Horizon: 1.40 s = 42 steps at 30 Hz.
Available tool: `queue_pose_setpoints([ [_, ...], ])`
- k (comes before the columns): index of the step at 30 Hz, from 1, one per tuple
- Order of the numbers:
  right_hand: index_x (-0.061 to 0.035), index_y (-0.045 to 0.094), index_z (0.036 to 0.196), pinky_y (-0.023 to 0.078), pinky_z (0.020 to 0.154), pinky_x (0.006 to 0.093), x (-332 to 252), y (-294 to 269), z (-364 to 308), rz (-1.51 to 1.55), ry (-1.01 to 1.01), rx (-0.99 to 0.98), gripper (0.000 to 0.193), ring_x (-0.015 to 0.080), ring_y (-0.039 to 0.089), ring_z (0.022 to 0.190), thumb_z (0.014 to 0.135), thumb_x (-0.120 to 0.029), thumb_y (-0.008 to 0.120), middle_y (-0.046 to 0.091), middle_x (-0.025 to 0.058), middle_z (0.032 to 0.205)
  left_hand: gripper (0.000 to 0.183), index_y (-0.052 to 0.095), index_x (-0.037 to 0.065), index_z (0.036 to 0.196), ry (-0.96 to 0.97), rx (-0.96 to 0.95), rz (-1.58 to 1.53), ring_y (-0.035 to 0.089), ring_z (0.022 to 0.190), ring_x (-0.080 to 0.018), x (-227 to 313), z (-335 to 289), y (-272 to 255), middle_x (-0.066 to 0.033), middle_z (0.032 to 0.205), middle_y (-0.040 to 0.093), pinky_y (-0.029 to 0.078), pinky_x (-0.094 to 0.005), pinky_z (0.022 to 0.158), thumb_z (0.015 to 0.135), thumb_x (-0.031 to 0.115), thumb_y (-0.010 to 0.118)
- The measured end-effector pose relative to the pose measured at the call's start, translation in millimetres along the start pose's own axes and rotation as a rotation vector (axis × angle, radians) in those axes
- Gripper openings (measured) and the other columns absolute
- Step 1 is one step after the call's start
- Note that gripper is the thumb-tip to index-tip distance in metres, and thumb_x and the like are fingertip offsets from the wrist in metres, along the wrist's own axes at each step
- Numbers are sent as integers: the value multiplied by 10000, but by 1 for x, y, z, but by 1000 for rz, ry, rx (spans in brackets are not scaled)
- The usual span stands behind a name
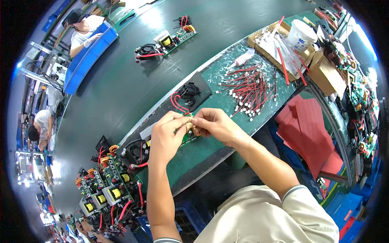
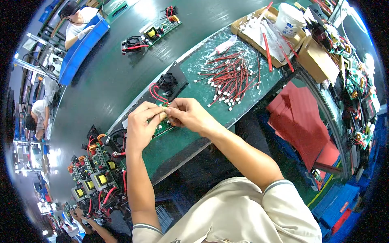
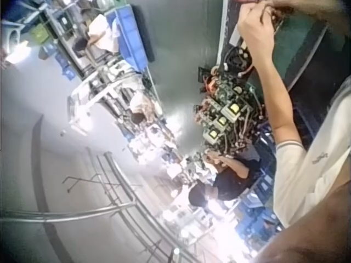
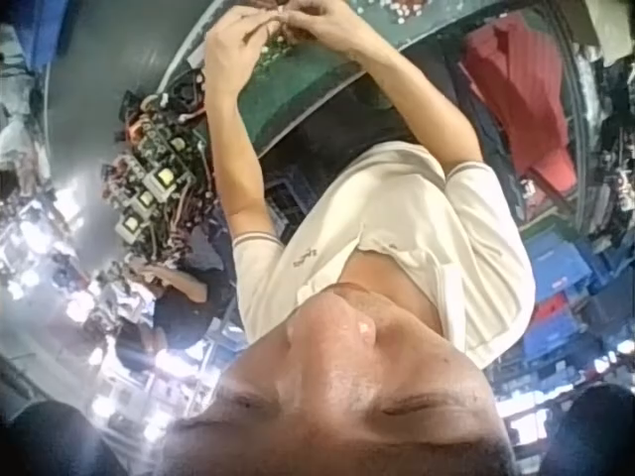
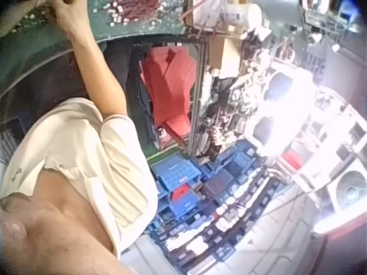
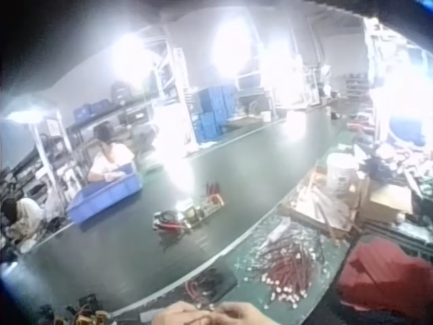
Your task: Apply adhesive and mount cooling fans onto printed circuit boards at an industrial workbench.
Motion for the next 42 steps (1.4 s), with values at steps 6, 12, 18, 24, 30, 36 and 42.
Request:
queue_pose_setpoints([
  [6, 60, 660, 1019, 515, 629, 283, -4, -37, 20, -418, -135, 521, 368, 119, 633, 690, 861, -258, 755, 704, 85, 835, 146, 726, -12, 974, -29, 165, 74, 631, 683, -173, -18, 22, 3, -98, 862, 665, 496, -285, 640, 833, 15, 698],
  [12, 55, 652, 993, 525, 677, 359, 0, -15, 51, -339, -256, 443, 272, 233, 684, 710, 814, -134, 734, 704, 166, 821, 125, 736, 1, 956, -91, 314, 108, 622, 674, -178, -33, 24, 8, -96, 850, 650, 482, -295, 627, 838, 23, 699],
  [18, 35, 650, 1049, 526, 723, 310, -5, -11, 37, -449, -422, 468, 195, 129, 651, 788, 877, -48, 688, 696, 112, 899, 146, 734, 10, 953, -49, 332, 183, 630, 699, -217, -32, 19, 11, -97, 854, 644, 490, -314, 655, 812, 10, 698],
  [24, 26, 637, 1129, 531, 766, 349, -18, 0, 23, -598, -581, 461, 255, 344, 669, 845, 876, 2, 650, 668, 197, 966, 154, 732, 23, 936, 4, 315, 192, 641, 746, -255, -28, 18, 8, -92, 866, 649, 505, -346, 682, 789, -1, 693],
  [30, 18, 629, 1175, 537, 793, 373, -20, 0, 20, -613, -622, 456, 310, 344, 685, 897, 867, 12, 657, 675, 205, 1007, 156, 727, 28, 917, -9, 320, 125, 644, 760, -276, -29, 18, 7, -91, 869, 651, 514, -362, 699, 766, -3, 703],
  [36, 10, 627, 1194, 541, 786, 369, -18, 0, 20, -655, -640, 463, 328, 342, 686, 908, 867, 24, 651, 678, 204, 1023, 145, 713, 11, 909, -5, 320, 115, 649, 768, -275, -30, 18, 8, -98, 878, 657, 516, -357, 706, 767, -13, 696],
  [42, 14, 571, 1278, 537, 760, 426, -9, 8, 11, -709, -610, 487, 449, 398, 646, 847, 832, 24, 626, 649, 209, 995, 137, 691, -15, 888, 68, 321, 152, 645, 756, -286, -28, 14, 17, -121, 874, 649, 514, -359, 691, 758, -54, 666],
])
Point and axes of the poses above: each hand's wrist, its own z-axis towards the middle knuckle, its own y-axis out of the palm, x = y × z, the point moved 5 cm from there along z, towards the middle knuckle
